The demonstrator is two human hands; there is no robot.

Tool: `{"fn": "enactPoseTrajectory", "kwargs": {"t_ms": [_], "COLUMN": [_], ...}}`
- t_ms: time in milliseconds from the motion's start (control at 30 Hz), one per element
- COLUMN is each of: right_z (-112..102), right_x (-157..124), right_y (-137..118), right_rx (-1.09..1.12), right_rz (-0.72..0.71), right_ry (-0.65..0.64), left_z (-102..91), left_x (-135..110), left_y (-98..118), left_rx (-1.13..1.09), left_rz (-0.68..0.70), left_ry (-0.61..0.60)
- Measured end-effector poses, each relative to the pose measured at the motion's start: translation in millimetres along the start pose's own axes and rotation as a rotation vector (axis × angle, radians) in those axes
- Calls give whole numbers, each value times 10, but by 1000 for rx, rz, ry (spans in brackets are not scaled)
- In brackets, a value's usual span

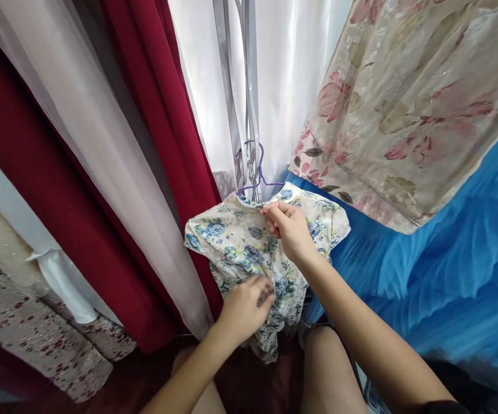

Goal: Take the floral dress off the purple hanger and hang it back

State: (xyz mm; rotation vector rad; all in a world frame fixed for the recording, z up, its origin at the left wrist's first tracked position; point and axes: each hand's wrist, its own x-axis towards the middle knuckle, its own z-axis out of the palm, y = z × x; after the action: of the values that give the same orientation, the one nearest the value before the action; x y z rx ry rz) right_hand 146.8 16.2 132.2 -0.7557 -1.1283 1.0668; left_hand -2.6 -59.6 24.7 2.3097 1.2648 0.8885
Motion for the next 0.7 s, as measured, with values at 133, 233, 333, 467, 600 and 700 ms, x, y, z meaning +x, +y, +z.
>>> {"fn": "enactPoseTrajectory", "kwargs": {"t_ms": [133, 233, 333, 467, 600, 700], "right_z": [-77, -115, -138, -209, -335, -381], "right_x": [-171, -182, -115, -93, -290, -480], "right_y": [-91, -168, -85, 234, 451, 491], "right_rx": [-67, -107, -135, -239, -313, -328], "right_rz": [-61, -104, -171, -198, -118, -90], "right_ry": [-17, -37, 6, 37, -27, -99], "left_z": [-583, -884, -954, -1031, -1312, -1319], "left_x": [484, 912, 1175, 1241, 1089, 828], "left_y": [152, 336, 514, 578, 137, -399], "left_rx": [-104, 81, 184, 22, -272, -681], "left_rz": [127, 315, 426, 382, 202, -35], "left_ry": [394, 374, 382, 659, 984, 1152]}}
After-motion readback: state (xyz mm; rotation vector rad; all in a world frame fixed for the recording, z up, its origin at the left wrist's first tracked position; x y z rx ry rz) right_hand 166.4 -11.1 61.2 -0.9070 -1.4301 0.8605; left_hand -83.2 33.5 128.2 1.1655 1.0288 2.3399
